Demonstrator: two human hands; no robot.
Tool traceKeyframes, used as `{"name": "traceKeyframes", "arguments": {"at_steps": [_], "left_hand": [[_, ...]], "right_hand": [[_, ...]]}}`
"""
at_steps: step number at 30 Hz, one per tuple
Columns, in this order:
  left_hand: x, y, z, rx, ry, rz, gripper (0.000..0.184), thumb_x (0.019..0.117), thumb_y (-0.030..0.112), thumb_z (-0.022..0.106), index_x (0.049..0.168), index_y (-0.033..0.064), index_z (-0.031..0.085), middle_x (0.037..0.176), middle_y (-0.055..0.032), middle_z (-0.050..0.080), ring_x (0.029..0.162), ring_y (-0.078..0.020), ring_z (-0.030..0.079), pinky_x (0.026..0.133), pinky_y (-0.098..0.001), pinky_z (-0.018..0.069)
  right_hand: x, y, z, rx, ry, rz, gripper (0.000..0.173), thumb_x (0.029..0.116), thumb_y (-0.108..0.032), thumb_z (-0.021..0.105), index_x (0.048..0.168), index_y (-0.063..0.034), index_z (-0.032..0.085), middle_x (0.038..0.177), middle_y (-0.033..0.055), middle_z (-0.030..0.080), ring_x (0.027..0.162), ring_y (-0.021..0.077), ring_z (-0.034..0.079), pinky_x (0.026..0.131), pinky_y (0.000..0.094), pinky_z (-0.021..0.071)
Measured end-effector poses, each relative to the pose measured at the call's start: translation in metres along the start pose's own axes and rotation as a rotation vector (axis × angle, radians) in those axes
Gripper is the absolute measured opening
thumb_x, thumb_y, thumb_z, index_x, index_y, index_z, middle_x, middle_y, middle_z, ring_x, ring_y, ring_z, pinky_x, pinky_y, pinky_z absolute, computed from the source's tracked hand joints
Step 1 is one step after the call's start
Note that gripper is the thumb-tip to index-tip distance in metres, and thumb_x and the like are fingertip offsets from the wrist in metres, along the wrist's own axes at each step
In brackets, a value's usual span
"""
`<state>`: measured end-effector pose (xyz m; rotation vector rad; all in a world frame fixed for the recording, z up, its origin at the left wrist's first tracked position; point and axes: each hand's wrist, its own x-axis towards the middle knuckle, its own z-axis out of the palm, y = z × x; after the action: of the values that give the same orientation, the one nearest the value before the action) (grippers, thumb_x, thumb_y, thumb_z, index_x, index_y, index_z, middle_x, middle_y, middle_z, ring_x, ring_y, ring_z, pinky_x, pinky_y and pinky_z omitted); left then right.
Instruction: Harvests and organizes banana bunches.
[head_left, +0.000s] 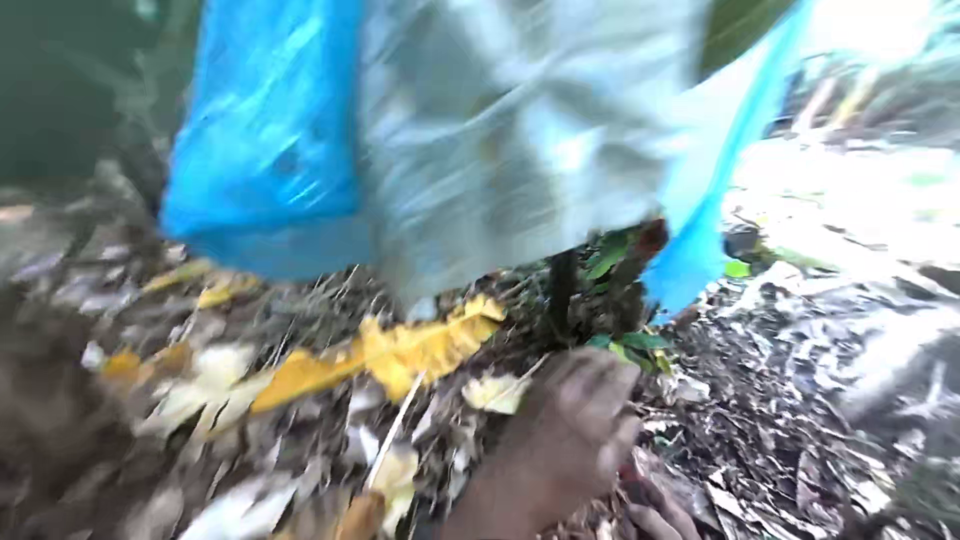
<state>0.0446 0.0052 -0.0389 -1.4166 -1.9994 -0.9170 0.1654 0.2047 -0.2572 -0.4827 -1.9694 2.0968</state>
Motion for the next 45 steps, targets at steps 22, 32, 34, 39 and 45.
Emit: {"name": "traceKeyframes", "arguments": {"at_steps": [22, 32, 34, 39, 45], "left_hand": [[0.382, 0.036, 0.024, 0.833, 0.767, -0.208, 0.045, 0.0925, 0.010, 0.065, 0.136, 0.0040, 0.058, 0.120, -0.0194, 0.059, 0.107, -0.0347, 0.064, 0.080, -0.0397, 0.0569], [0.388, 0.014, 0.035, 0.866, 0.653, -0.260, 0.042, 0.0961, 0.015, 0.063, 0.137, 0.0074, 0.058, 0.107, -0.0150, 0.070, 0.095, -0.0304, 0.072, 0.073, -0.0396, 0.0578], [0.393, 0.013, 0.037, 0.906, 0.633, -0.286, 0.037, 0.0973, 0.015, 0.060, 0.133, 0.0072, 0.061, 0.099, -0.0120, 0.072, 0.088, -0.0275, 0.073, 0.068, -0.0381, 0.0572], [0.405, 0.004, 0.037, 0.946, 0.453, -0.322, 0.038, 0.0977, 0.014, 0.054, 0.135, 0.0077, 0.060, 0.102, -0.0131, 0.075, 0.092, -0.0315, 0.075, 0.072, -0.0452, 0.0573], [0.358, -0.042, 0.052, 0.731, 0.074, -0.400, 0.061, 0.0882, 0.027, 0.070, 0.139, -0.0002, 0.050, 0.117, -0.0307, 0.067, 0.109, -0.0524, 0.065, 0.084, -0.0724, 0.0502]], "right_hand": [[0.133, -0.348, 0.066, -0.509, -0.033, -0.590, 0.036, 0.1027, -0.013, 0.056, 0.130, 0.0101, 0.061, 0.124, 0.0230, 0.068, 0.119, 0.0272, 0.064, 0.107, 0.0372, 0.0458], [0.160, -0.363, 0.066, -0.530, -0.083, -0.545, 0.038, 0.1029, -0.007, 0.055, 0.136, 0.0122, 0.055, 0.136, 0.0236, 0.061, 0.130, 0.0248, 0.055, 0.113, 0.0310, 0.0376], [0.177, -0.364, 0.070, -0.357, -0.065, -0.508, 0.027, 0.1010, -0.004, 0.058, 0.125, 0.0078, 0.062, 0.121, 0.0192, 0.068, 0.114, 0.0207, 0.062, 0.102, 0.0305, 0.0467], [0.202, -0.355, 0.075, -0.149, -0.283, -0.426, 0.028, 0.1026, -0.006, 0.058, 0.129, 0.0026, 0.060, 0.111, 0.0131, 0.068, 0.097, 0.0134, 0.065, 0.088, 0.0288, 0.0537], [0.133, -0.058, 0.046, -0.414, -0.366, -0.171, 0.050, 0.1017, -0.022, 0.059, 0.148, -0.0060, 0.046, 0.111, 0.0195, 0.071, 0.099, 0.0328, 0.072, 0.089, 0.0549, 0.0585]]}}
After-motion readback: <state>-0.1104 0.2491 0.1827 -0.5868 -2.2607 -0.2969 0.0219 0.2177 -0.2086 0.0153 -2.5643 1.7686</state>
